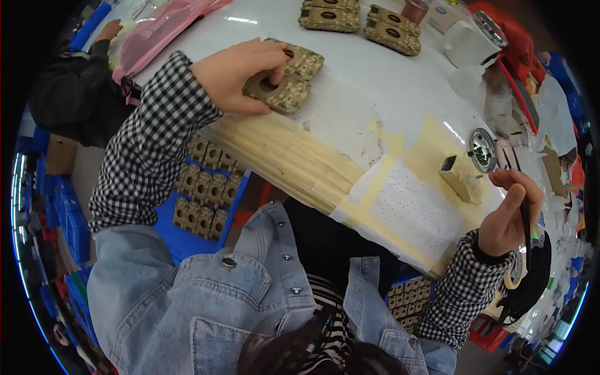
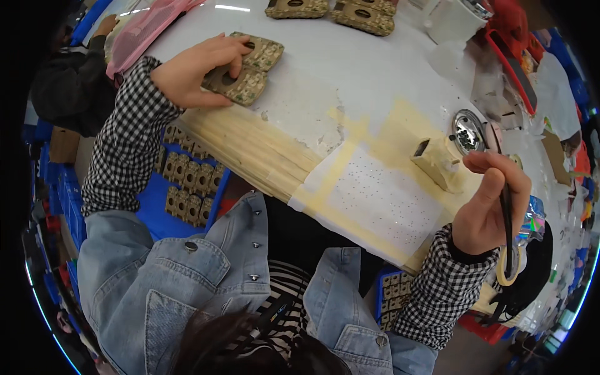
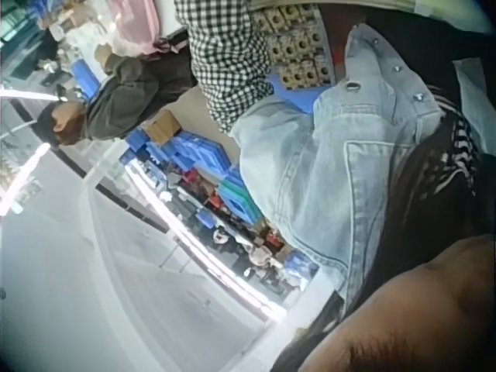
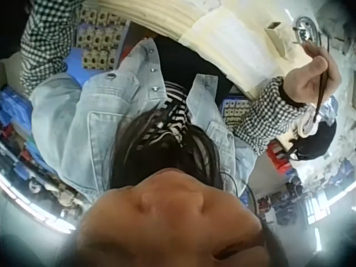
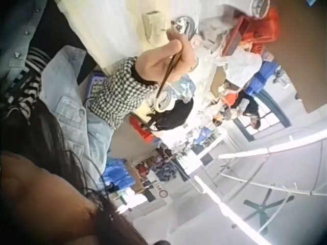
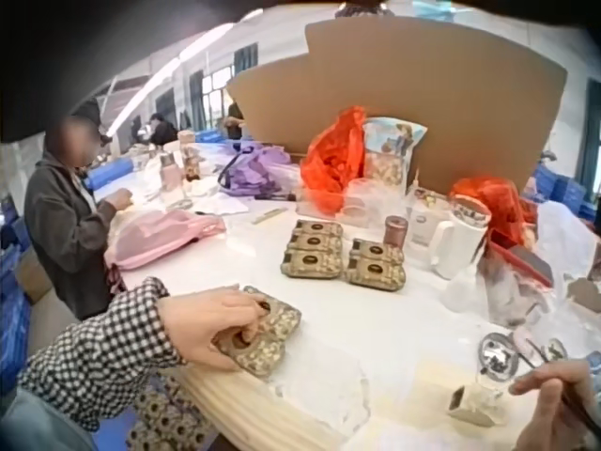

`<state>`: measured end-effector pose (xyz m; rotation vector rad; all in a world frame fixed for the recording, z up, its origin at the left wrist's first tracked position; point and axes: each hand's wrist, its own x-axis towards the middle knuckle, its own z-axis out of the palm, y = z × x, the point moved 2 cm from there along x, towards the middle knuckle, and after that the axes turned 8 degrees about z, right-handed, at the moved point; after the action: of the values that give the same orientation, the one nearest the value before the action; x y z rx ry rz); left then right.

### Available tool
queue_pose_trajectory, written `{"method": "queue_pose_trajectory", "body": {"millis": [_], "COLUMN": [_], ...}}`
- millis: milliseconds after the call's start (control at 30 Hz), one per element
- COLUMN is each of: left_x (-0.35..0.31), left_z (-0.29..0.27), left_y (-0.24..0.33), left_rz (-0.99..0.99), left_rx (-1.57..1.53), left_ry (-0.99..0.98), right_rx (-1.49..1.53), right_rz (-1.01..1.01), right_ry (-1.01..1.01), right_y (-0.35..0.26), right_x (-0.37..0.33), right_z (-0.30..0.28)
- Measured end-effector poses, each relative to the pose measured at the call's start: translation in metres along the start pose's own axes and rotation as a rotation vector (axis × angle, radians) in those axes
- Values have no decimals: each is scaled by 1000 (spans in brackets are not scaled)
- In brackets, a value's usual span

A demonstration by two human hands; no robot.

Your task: Using tweezers and a detailing tool to attach small components and apply details to a camouflage-patterned toy tank turret.

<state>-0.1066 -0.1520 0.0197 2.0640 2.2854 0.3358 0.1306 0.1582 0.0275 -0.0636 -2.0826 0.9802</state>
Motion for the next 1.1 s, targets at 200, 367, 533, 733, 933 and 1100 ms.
{"method": "queue_pose_trajectory", "body": {"millis": [200,367,533,733,933,1100], "left_x": [-38,-172,-317,-393,-420,-412], "left_z": [-6,-17,65,173,239,231], "left_y": [8,48,56,39,27,35], "left_rz": [-119,-530,-1251,-1860,-1736,-1802], "left_rx": [23,54,-32,-247,55,-236], "left_ry": [9,276,36,-285,-774,-408], "right_rx": [-182,-215,-192,-166,-150,-166], "right_rz": [-73,-115,-74,-62,-18,-15], "right_ry": [2,-10,3,62,88,58], "right_y": [-5,-2,4,8,10,11], "right_x": [-3,-5,-6,-3,-3,-5], "right_z": [-1,-5,-10,-8,-10,-11]}}
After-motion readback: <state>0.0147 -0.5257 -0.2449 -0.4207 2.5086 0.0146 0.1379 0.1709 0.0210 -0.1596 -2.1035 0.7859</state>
